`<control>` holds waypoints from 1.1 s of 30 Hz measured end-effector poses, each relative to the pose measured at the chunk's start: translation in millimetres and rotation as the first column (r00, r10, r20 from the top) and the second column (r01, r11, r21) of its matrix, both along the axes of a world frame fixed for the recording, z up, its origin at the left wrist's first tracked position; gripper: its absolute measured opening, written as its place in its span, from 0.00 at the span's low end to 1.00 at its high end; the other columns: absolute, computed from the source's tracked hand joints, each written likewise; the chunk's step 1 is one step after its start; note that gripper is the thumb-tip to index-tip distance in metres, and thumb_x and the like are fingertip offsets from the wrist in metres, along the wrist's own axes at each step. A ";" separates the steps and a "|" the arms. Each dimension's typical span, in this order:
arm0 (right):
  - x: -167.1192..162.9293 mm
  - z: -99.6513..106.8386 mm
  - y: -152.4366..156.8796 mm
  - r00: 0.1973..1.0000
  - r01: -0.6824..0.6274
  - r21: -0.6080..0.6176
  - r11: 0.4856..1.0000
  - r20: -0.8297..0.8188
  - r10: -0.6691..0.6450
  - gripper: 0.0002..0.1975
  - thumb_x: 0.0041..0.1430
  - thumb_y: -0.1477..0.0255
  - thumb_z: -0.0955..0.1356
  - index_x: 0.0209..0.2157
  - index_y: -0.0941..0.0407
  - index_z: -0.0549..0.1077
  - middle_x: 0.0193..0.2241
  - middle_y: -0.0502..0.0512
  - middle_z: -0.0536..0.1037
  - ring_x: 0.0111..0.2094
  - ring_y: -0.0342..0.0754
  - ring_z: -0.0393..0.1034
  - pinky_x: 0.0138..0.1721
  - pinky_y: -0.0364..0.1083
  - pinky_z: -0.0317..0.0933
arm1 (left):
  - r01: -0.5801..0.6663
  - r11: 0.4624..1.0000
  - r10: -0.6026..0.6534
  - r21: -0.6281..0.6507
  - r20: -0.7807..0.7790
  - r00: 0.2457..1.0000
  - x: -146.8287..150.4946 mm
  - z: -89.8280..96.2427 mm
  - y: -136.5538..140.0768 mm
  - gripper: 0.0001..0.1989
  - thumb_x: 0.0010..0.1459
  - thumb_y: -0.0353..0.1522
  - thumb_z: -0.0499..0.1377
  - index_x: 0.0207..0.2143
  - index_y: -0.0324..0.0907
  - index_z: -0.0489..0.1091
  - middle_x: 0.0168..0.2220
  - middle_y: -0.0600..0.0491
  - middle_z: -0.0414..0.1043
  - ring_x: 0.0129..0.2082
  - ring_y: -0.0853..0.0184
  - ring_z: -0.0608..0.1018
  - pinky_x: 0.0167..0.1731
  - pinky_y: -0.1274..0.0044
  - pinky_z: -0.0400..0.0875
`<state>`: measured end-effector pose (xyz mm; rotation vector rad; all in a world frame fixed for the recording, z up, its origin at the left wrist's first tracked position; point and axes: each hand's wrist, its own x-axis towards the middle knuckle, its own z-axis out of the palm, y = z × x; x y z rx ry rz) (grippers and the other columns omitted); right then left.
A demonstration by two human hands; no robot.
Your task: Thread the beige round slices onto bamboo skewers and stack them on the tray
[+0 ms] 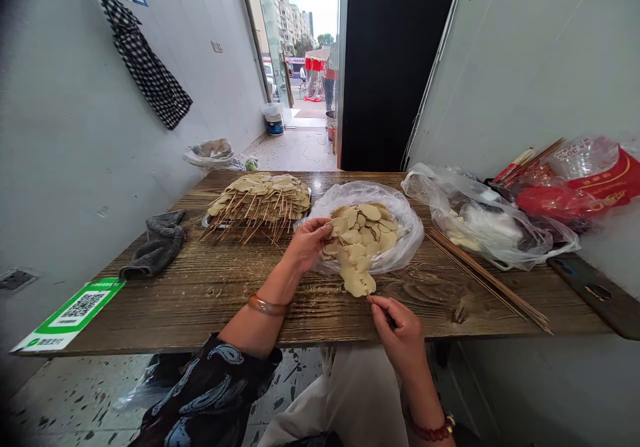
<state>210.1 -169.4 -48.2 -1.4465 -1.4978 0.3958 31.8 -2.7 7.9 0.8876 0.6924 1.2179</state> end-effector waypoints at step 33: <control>-4.0 0.5 1.0 1.000 0.018 0.029 0.999 0.013 -0.018 0.11 0.58 0.67 0.65 0.36 0.54 0.79 0.34 0.55 0.81 0.36 0.50 0.76 0.39 0.48 0.69 | 0.085 0.985 -0.066 -0.150 0.123 0.990 3.0 -0.9 -4.3 0.15 0.37 0.30 0.70 0.28 0.37 0.70 0.21 0.59 0.66 0.20 0.77 0.69 0.28 0.78 0.72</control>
